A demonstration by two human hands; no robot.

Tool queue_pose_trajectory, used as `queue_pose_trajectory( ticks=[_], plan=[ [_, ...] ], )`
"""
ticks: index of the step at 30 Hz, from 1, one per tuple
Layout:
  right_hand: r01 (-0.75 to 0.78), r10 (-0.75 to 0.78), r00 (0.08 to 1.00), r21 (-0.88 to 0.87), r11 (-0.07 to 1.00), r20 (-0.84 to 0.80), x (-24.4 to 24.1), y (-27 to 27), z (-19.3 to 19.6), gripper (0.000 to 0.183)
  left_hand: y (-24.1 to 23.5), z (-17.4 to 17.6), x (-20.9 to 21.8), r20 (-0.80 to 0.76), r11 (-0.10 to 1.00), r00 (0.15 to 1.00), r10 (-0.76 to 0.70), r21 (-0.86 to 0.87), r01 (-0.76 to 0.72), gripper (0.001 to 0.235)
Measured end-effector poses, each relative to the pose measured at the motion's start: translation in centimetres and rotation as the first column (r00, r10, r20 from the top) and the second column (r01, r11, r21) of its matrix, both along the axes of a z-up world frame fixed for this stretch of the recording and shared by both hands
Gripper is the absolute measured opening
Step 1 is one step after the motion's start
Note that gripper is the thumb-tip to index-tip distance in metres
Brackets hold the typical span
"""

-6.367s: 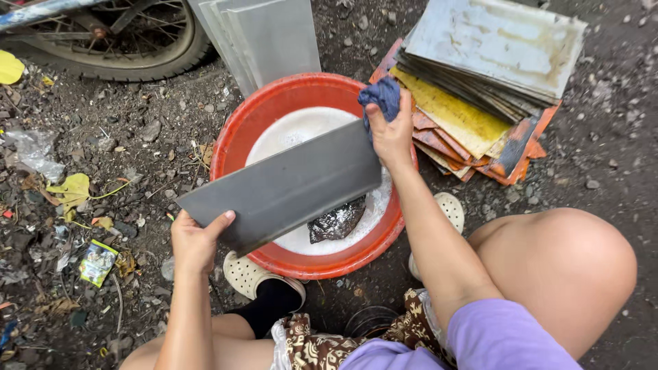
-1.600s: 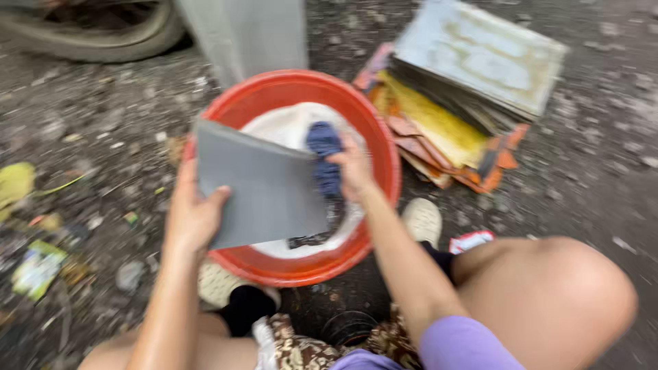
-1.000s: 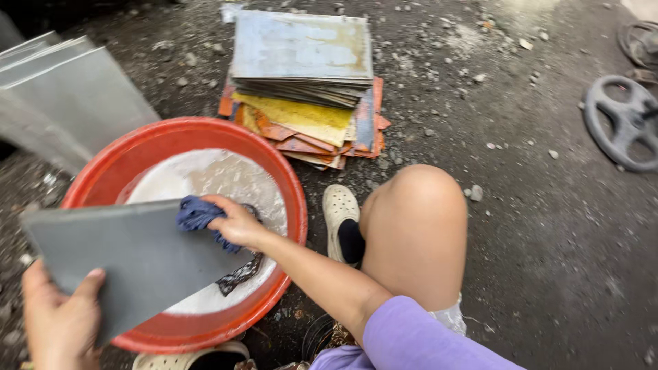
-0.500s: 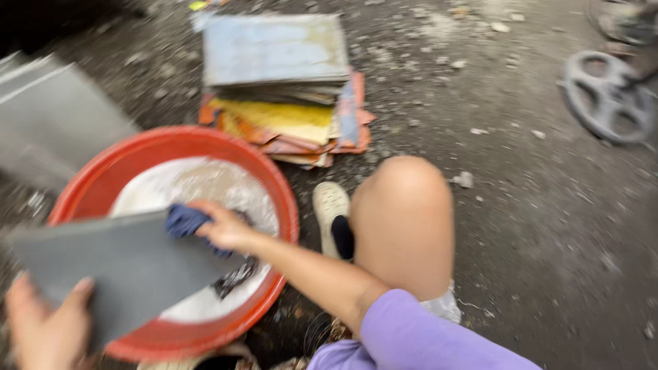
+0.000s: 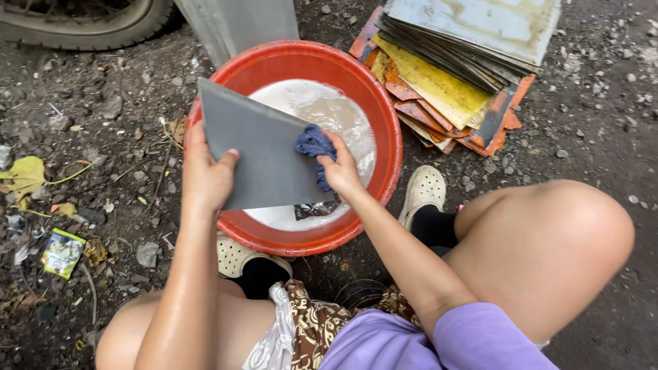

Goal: The person sits on the ground and scrubs rectangular metal sheets with a blue cloth using soapy water from a red basin. They repeatedly dip the cloth into the basin, scrub each sheet, and place the cleaned sheets into a stack nearby.

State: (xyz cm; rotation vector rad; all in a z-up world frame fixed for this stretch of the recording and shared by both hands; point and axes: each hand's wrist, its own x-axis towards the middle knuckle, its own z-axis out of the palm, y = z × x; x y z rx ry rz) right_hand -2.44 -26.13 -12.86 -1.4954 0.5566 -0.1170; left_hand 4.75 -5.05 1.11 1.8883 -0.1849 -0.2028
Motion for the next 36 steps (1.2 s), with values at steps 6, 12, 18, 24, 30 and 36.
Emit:
queue_pose_trajectory(
  ticks=[6,12,18,24,30,36],
  plan=[
    [-0.022,0.212,0.841,-0.361,0.932,0.498,0.5,2.4,6.9,0.059,-0.6,0.8,-0.8,-0.01,0.994,1.0,-0.018,0.105,0.018,0.063],
    [-0.046,0.275,0.805,-0.407,0.912,0.526,3.2,7.8,4.8,0.051,-0.6,1.8,-0.7,0.022,0.974,0.996,-0.081,0.214,0.074,0.074],
    [-0.009,0.054,0.996,-0.503,0.864,0.075,5.6,1.6,-7.3,0.053,0.3,1.3,0.3,0.047,0.993,0.994,-0.095,0.078,0.091,0.083],
    [-0.028,-0.011,0.997,-0.499,0.866,-0.076,7.6,3.7,-7.8,0.048,0.6,1.3,-0.1,-0.075,0.978,0.997,-0.002,0.208,0.018,0.08],
    [0.005,0.131,0.958,-0.473,0.881,0.254,5.6,8.9,-4.4,0.046,1.3,1.0,-0.4,-0.102,0.979,0.995,0.021,0.206,0.0,0.074],
    [-0.117,0.161,0.987,-0.601,0.79,0.019,8.5,0.3,-9.8,0.044,1.1,1.2,0.1,-0.079,0.98,0.997,0.015,0.201,0.002,0.075]
  ],
)
